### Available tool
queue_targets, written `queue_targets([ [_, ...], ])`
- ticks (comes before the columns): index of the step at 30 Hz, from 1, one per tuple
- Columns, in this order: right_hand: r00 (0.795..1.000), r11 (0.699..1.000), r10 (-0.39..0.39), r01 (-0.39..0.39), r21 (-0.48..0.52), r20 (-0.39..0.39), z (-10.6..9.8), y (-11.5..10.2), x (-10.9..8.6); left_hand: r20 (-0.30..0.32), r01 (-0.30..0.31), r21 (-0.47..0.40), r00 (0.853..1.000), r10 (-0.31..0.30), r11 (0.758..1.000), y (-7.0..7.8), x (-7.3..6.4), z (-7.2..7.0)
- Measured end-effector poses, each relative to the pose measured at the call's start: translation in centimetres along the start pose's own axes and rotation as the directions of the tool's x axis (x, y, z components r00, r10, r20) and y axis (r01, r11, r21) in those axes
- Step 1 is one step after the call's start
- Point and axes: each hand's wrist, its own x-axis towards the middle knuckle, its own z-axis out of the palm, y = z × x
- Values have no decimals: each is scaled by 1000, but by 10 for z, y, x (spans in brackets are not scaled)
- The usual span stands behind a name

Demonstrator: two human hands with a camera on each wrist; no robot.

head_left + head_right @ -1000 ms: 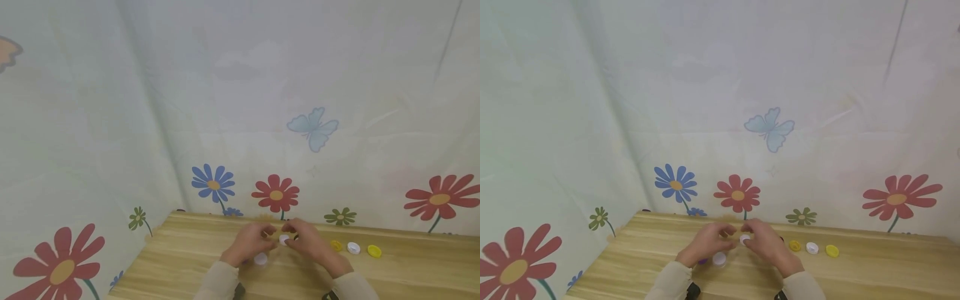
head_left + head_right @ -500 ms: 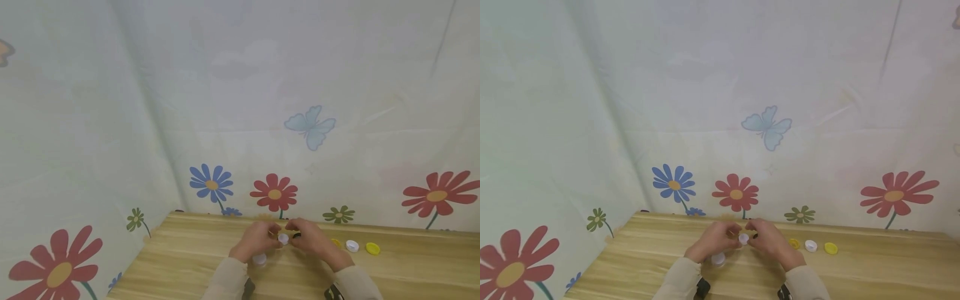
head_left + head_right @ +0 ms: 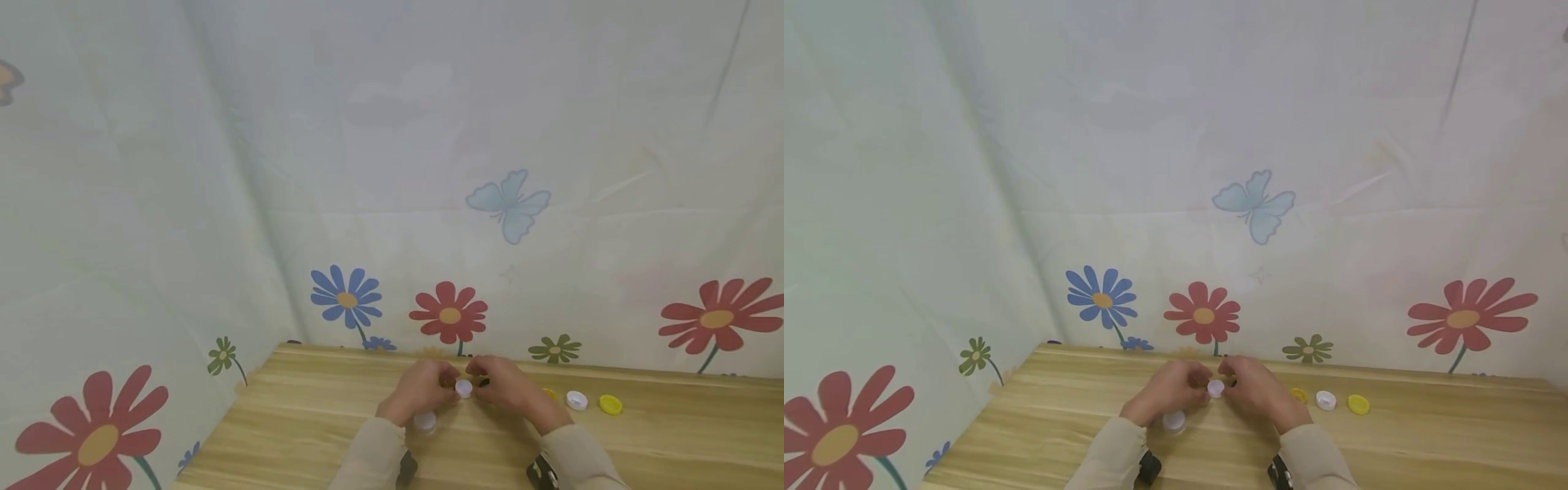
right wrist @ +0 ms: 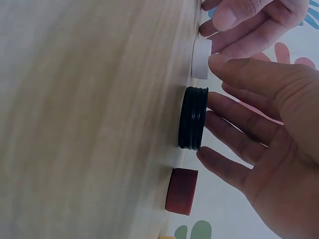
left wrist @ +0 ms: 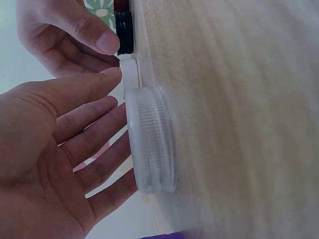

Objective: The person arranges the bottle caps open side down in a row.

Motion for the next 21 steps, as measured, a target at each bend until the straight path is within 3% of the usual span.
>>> queue_targets([
  [10,999,999,-38,38,9,25,9,7,2,-1,-6,-21,1000,6,1000,0,-1,0],
  [21,1000,1000,2,-2,-10,4,13,4,3,25,-9,-36,1000,10,999,-1,-3,-2],
])
